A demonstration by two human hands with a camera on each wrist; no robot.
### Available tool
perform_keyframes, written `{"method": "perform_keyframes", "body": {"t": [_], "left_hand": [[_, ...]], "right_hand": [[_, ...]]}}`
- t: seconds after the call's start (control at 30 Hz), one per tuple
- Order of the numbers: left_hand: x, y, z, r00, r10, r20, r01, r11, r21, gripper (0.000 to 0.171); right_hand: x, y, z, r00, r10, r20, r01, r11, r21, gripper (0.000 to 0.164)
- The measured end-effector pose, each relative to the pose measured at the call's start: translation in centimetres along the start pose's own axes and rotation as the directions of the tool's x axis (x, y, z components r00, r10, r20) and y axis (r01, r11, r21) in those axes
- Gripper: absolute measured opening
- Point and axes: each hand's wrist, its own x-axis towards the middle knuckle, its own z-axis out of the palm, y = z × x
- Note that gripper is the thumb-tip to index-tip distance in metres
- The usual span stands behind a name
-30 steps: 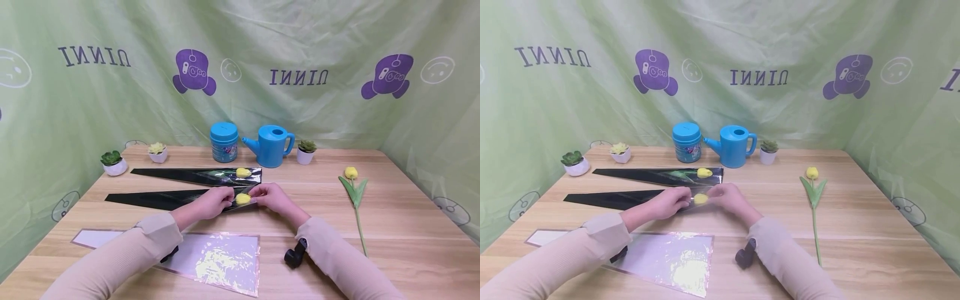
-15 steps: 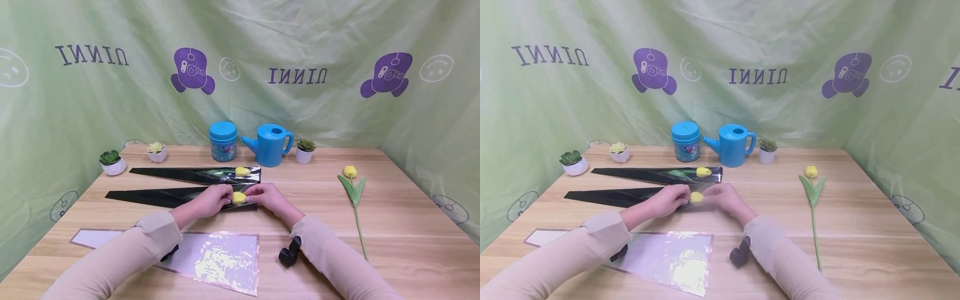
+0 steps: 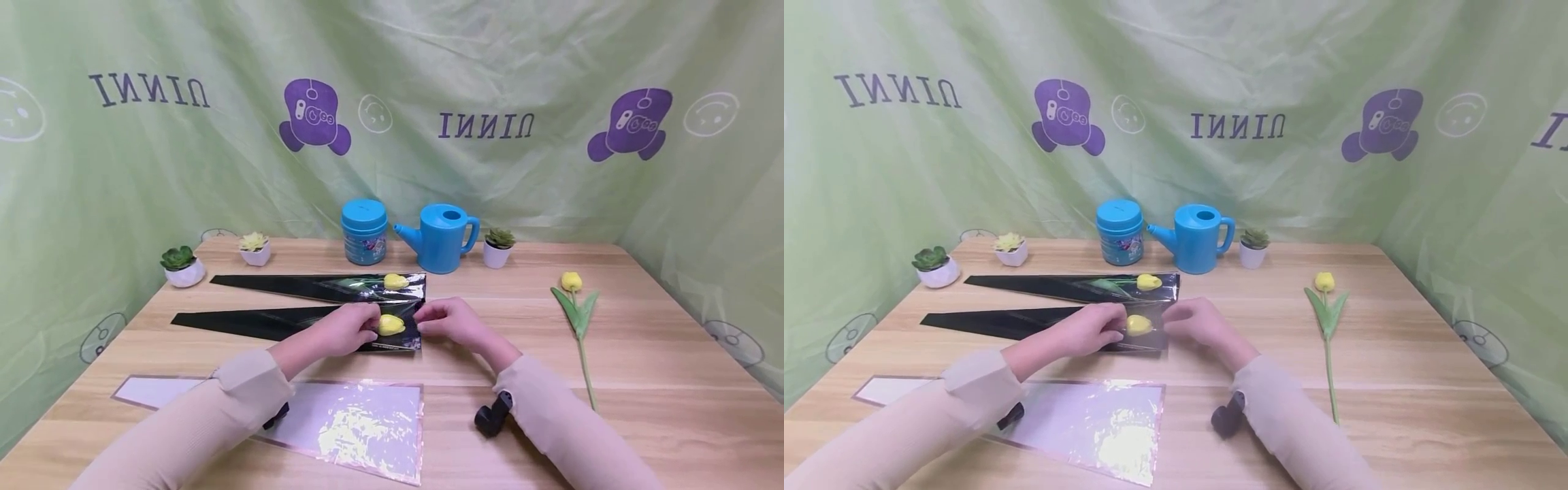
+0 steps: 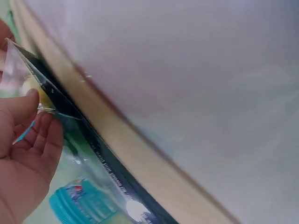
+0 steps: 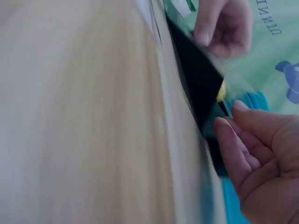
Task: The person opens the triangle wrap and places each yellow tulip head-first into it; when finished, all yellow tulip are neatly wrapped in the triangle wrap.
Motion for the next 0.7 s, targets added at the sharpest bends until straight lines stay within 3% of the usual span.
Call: {"method": "perform_keyframes", "body": {"t": [0.17,0.33,0.43,0.57,0.7], "left_hand": [[-1.1,0.6,-1.0,0.999,-0.044,-0.004,0.044,0.998,-0.038,0.022],[-2.9,2.1,-1.8,0.997,-0.079,0.015,0.08,0.981,-0.174,0.034],[-4.0,3.4,-1.9,0.998,-0.052,0.039,0.06,0.966,-0.251,0.037],[-5.0,4.7,-1.5,0.994,-0.003,0.107,0.033,0.96,-0.279,0.038],[-5.6,5.6,-0.6,0.981,0.007,0.195,0.059,0.941,-0.332,0.039]], "right_hand": [[-2.2,0.4,-2.9,1.0,0.009,-0.014,-0.01,0.996,-0.094,0.029],[-5.3,0.9,-6.5,1.0,0.002,-0.025,-0.005,0.991,-0.133,0.037],[-7.2,1.6,-8.8,0.997,0.006,-0.074,-0.017,0.988,-0.156,0.042],[-9.6,2.8,-11.7,0.988,0.025,-0.15,-0.053,0.981,-0.188,0.047],[-11.5,4.4,-14.0,0.976,0.061,-0.209,-0.11,0.966,-0.233,0.05]]}}
